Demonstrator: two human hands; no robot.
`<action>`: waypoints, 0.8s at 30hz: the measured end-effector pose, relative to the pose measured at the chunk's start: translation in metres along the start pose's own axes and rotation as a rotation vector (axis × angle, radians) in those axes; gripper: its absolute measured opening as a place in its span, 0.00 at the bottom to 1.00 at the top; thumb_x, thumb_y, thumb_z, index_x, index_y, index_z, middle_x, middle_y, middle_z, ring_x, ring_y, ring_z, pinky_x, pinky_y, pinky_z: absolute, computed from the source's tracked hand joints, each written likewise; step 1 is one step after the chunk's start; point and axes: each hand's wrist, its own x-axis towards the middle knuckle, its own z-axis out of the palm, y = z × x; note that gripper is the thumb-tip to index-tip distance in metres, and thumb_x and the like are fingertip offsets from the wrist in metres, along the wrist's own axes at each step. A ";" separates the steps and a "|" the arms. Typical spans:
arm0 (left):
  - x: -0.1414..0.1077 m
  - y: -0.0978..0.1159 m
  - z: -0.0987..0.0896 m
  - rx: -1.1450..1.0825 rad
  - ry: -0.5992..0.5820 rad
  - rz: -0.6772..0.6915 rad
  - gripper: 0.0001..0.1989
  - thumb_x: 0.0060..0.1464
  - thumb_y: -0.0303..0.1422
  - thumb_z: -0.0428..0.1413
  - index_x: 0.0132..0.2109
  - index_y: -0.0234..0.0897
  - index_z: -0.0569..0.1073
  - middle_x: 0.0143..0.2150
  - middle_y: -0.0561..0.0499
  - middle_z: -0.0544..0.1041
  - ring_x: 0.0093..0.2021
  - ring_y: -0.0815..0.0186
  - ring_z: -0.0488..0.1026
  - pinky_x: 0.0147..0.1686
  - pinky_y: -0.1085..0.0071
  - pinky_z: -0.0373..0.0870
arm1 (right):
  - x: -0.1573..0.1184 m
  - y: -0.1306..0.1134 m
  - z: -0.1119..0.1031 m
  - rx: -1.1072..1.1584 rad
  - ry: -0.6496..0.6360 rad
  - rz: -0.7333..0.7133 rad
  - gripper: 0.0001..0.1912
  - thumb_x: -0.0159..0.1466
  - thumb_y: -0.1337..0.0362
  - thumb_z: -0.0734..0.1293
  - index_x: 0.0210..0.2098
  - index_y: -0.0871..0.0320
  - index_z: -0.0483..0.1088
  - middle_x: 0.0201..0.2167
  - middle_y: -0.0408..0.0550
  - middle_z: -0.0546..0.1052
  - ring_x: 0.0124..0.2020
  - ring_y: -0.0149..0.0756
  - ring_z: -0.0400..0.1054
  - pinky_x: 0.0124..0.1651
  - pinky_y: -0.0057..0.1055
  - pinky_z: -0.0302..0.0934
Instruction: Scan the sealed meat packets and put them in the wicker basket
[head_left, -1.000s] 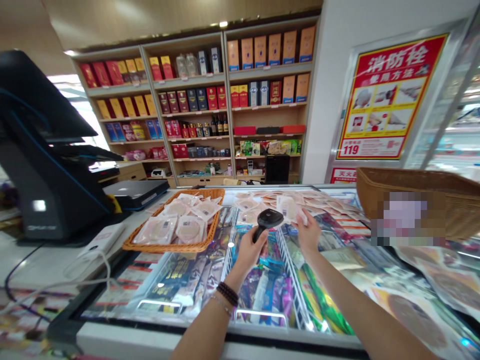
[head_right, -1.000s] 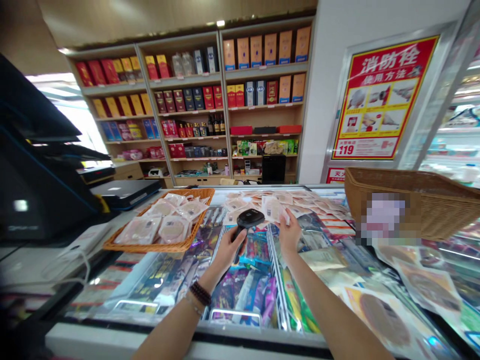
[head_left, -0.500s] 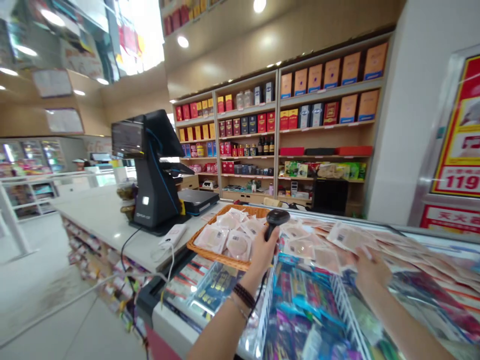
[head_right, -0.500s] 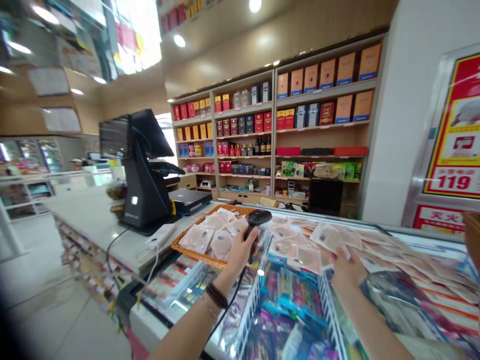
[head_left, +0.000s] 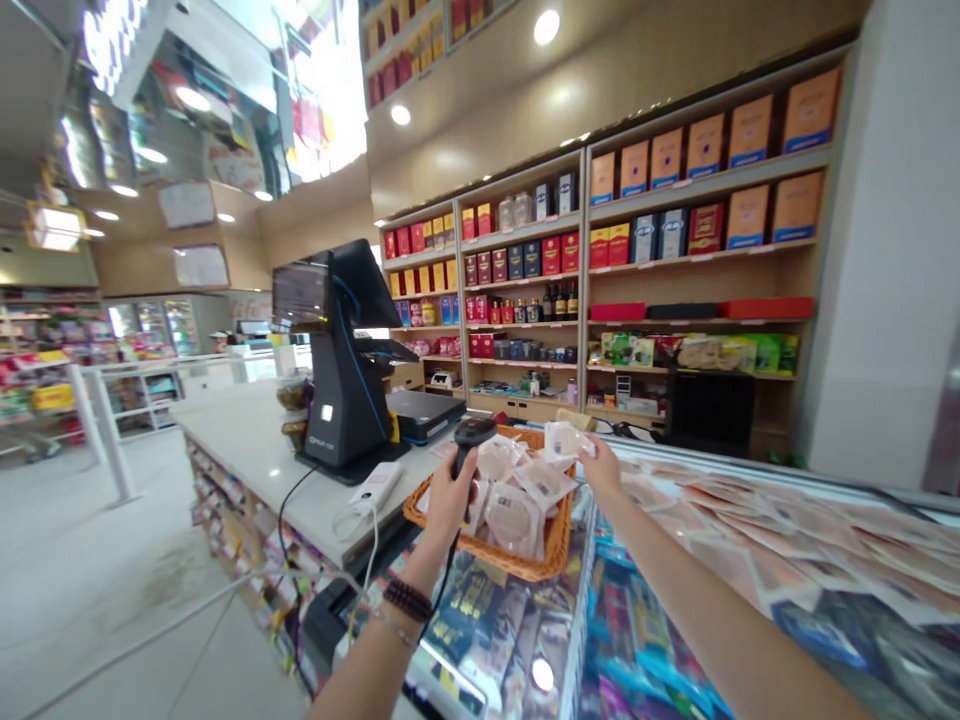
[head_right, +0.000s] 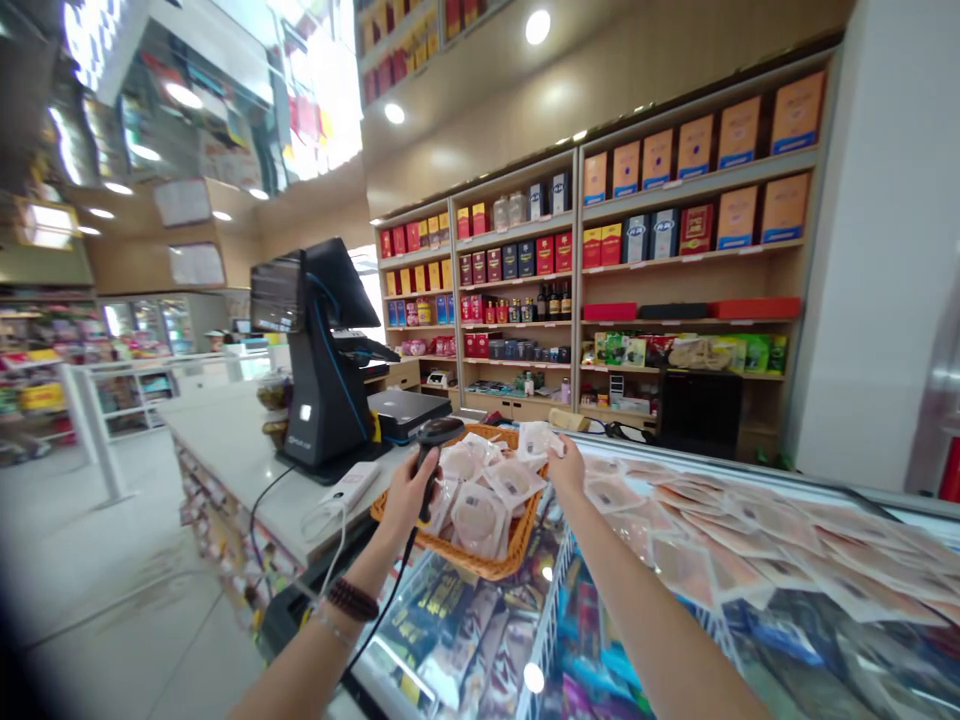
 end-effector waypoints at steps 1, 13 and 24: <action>0.000 -0.004 -0.005 0.006 0.017 0.001 0.39 0.48 0.75 0.65 0.31 0.41 0.72 0.25 0.53 0.73 0.18 0.70 0.66 0.20 0.73 0.61 | 0.000 0.001 0.004 -0.083 -0.048 -0.020 0.33 0.62 0.59 0.70 0.66 0.52 0.82 0.45 0.53 0.89 0.50 0.53 0.85 0.59 0.48 0.80; -0.024 -0.013 0.004 -0.034 -0.028 -0.043 0.39 0.47 0.74 0.67 0.30 0.41 0.71 0.23 0.54 0.73 0.18 0.70 0.66 0.18 0.74 0.61 | -0.013 0.046 -0.098 -0.598 -0.054 -0.140 0.21 0.71 0.62 0.62 0.52 0.57 0.84 0.54 0.61 0.87 0.66 0.57 0.76 0.77 0.56 0.60; -0.059 0.005 0.110 -0.180 -0.299 -0.045 0.36 0.53 0.72 0.67 0.34 0.41 0.72 0.24 0.56 0.73 0.18 0.72 0.66 0.18 0.75 0.60 | -0.012 0.067 -0.286 -0.652 0.242 -0.044 0.19 0.70 0.60 0.64 0.52 0.59 0.82 0.53 0.63 0.86 0.63 0.59 0.75 0.74 0.58 0.62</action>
